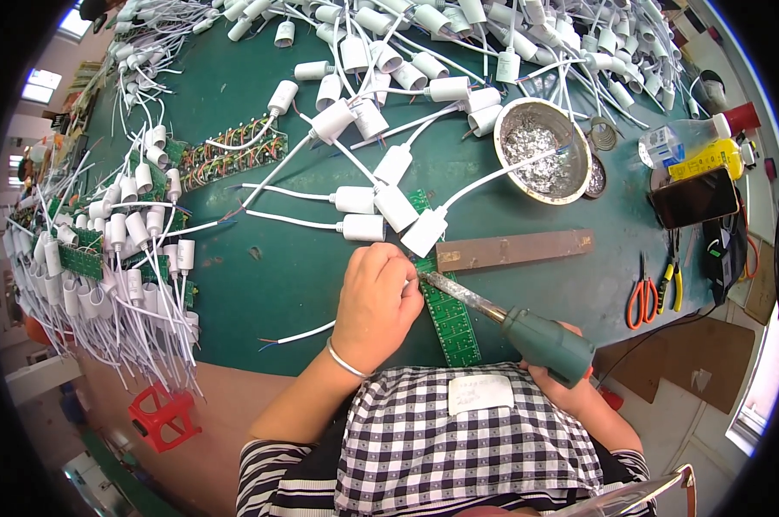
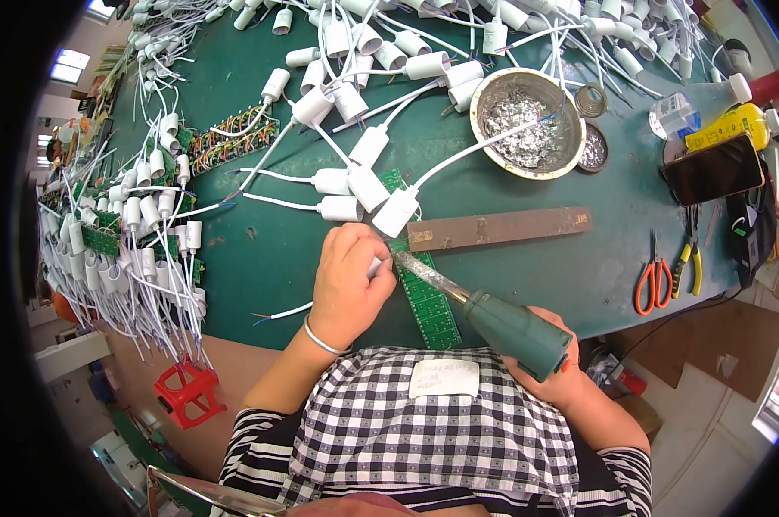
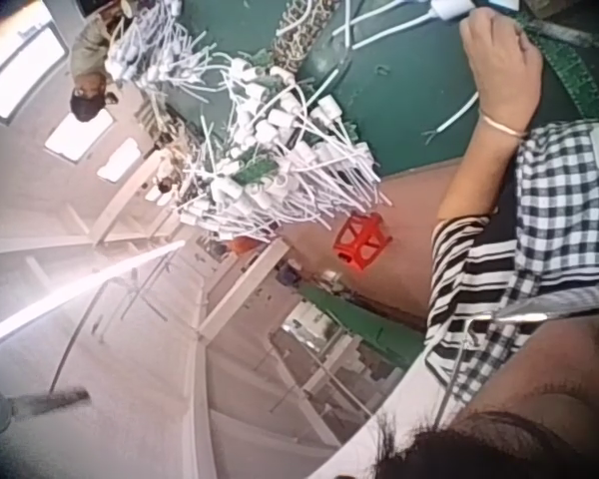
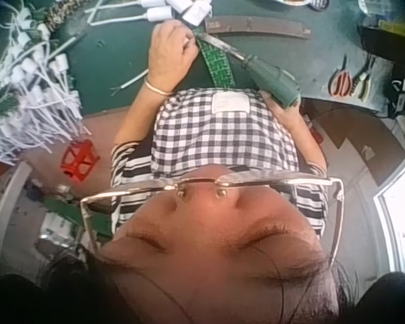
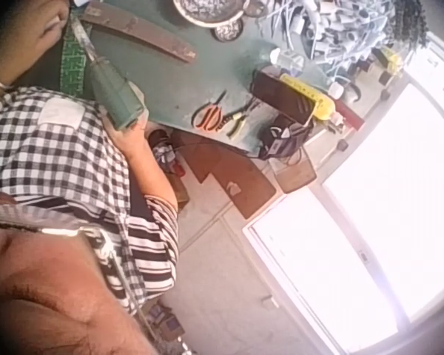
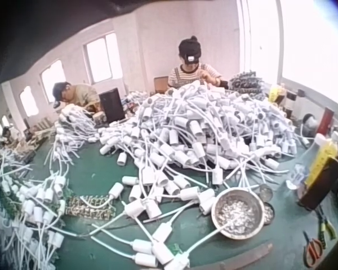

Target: The person solders electrical wires onto small green circuit boards using a soldering iron.

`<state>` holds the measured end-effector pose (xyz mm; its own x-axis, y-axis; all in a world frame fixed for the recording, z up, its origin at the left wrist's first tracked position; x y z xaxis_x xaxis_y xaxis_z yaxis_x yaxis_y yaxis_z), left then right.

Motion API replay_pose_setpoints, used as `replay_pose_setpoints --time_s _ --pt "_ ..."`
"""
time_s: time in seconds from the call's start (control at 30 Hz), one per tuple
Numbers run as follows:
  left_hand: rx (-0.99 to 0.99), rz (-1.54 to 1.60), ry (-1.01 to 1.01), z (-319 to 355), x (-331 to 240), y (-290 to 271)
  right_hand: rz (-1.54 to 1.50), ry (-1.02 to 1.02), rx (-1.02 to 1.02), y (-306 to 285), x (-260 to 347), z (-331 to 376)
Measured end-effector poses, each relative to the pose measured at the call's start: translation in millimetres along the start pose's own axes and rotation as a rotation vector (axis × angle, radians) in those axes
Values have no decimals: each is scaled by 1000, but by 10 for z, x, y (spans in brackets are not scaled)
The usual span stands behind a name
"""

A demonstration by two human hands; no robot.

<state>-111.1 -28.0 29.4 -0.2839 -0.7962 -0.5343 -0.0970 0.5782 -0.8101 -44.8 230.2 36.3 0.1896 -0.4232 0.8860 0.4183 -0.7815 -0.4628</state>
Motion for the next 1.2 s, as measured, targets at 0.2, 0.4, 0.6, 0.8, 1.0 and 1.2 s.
replay_pose_setpoints --time_s 0.2,0.4,0.6,0.8,1.0,1.2 --pt "8 -10 -2 -1 -3 2 -180 139 -83 -58 -88 55" --pt "1 -43 -4 18 -10 6 -574 150 -302 -72 -73 59" --pt "6 -79 6 48 -19 27 -549 203 -305 -70 -14 24" --pt "21 -87 -61 148 -13 -160 -598 89 -376 -116 -112 83" --pt "-108 -638 252 130 -148 -442 -722 54 -473 -173 -127 25" --pt "-268 -358 175 -43 234 -298 -791 7 -599 -197 -196 98"
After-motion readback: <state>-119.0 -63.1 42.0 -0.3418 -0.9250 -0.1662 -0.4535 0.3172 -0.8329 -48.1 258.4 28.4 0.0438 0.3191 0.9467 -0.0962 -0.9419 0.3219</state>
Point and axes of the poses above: each hand's wrist, its own z-axis away from the middle knuckle, its own y-axis out of the palm, x = y × z, the point moved 4 cm from there along -z, towards the middle knuckle, and after that the axes turned 9 degrees about -z, right-handed, at the moved point
